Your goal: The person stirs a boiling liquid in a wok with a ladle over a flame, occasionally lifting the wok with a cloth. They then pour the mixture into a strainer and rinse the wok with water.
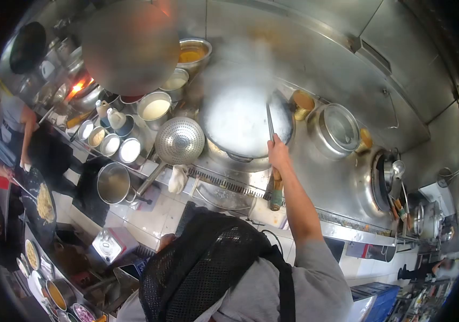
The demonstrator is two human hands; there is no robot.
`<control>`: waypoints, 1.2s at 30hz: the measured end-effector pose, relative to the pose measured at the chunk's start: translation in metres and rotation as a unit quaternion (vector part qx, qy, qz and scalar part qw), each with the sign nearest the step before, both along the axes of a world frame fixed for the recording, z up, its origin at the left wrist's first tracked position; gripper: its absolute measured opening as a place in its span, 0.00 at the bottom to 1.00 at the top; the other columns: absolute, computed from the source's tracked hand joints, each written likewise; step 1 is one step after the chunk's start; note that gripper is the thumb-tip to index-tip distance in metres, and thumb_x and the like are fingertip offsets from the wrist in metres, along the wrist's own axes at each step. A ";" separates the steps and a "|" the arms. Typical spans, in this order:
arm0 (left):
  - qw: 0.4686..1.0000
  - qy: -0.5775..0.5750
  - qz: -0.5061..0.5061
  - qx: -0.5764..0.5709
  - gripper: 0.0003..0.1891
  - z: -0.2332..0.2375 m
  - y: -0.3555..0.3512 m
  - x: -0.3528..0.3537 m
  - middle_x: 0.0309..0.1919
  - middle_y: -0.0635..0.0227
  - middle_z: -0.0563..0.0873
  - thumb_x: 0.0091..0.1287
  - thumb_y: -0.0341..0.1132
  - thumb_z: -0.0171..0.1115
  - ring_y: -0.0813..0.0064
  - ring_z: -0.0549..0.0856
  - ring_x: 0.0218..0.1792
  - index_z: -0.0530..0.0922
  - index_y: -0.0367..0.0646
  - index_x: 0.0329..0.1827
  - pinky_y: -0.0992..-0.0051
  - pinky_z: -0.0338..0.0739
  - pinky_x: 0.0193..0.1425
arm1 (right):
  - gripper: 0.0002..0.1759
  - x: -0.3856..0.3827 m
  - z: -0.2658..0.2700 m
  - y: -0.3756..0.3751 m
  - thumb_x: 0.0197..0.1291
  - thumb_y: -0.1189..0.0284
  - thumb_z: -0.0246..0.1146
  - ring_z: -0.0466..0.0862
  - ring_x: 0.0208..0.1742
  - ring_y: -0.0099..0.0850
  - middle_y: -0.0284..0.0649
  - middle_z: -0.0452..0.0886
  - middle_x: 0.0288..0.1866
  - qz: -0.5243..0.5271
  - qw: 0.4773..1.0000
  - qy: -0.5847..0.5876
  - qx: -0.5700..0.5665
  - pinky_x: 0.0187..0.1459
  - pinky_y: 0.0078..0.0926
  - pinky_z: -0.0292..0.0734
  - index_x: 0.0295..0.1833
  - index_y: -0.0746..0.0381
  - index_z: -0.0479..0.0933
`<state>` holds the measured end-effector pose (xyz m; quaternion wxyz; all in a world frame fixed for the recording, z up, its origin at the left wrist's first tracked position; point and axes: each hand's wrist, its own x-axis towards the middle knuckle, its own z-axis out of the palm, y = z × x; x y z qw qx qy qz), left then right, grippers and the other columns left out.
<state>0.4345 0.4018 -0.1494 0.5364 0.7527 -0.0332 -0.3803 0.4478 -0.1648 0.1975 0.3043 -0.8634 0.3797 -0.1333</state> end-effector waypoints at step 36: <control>0.958 0.241 0.152 0.029 0.03 0.065 -0.070 -0.006 0.20 0.72 0.75 0.63 0.28 0.56 0.81 0.74 0.16 0.75 0.45 0.31 0.82 0.62 0.13 | 0.24 -0.194 0.244 0.039 0.59 0.73 0.65 0.86 0.36 0.43 0.53 0.85 0.40 0.080 0.959 0.272 -0.026 0.40 0.36 0.78 0.63 0.55 0.77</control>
